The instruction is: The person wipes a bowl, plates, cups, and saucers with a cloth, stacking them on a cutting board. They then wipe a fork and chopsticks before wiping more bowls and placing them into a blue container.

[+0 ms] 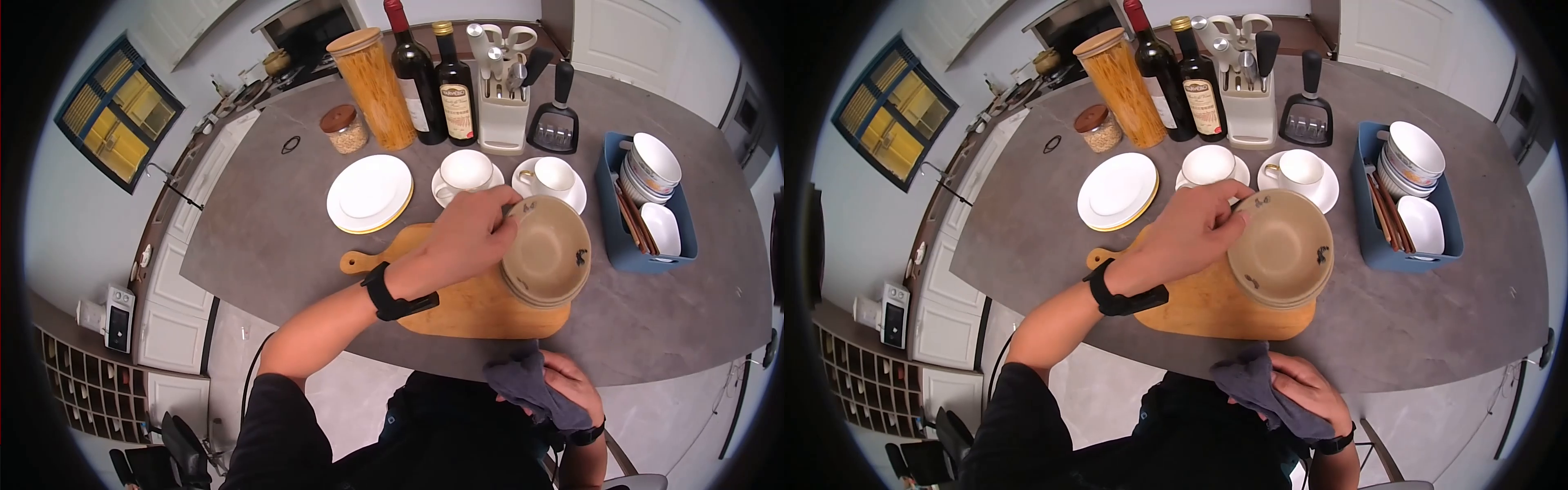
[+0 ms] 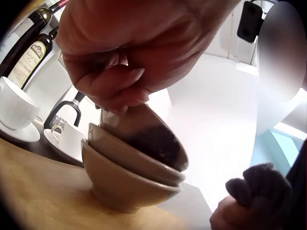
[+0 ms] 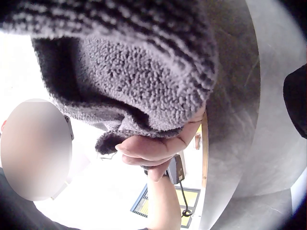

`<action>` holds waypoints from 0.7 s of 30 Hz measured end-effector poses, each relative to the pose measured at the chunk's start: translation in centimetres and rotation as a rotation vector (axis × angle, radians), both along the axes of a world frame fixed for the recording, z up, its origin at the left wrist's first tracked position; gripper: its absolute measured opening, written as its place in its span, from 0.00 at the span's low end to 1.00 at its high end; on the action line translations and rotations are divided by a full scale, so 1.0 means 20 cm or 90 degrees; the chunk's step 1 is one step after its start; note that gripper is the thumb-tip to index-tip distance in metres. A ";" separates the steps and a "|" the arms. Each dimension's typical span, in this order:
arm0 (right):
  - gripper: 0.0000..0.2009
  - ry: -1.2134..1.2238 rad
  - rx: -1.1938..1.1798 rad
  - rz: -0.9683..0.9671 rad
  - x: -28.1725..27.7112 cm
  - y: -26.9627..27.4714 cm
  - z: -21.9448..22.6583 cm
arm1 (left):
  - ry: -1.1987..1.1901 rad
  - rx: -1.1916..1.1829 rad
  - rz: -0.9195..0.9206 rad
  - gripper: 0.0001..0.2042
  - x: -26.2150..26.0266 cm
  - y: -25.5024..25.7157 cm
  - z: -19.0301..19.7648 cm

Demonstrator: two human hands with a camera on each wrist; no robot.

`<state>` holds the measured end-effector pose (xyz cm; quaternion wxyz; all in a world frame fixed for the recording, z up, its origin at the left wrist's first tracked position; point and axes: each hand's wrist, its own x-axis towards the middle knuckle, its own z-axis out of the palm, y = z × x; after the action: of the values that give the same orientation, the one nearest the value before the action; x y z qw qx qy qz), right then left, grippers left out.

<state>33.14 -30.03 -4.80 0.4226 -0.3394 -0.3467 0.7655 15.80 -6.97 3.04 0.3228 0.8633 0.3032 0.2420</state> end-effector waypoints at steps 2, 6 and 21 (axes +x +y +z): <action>0.21 0.001 0.003 0.006 0.00 0.00 0.00 | -0.003 -0.029 0.024 0.13 -0.07 0.01 0.04; 0.19 -0.013 0.036 0.023 0.02 0.01 -0.02 | -0.130 -0.214 0.173 0.13 -0.32 0.13 0.13; 0.18 -0.027 0.075 0.035 0.02 0.02 -0.04 | -0.146 -0.215 0.427 0.11 -1.02 0.65 -0.20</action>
<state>33.44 -29.61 -5.68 0.4129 -0.3204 -0.4094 0.7478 -4.63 6.09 -0.99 0.3949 0.6184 0.5662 0.3756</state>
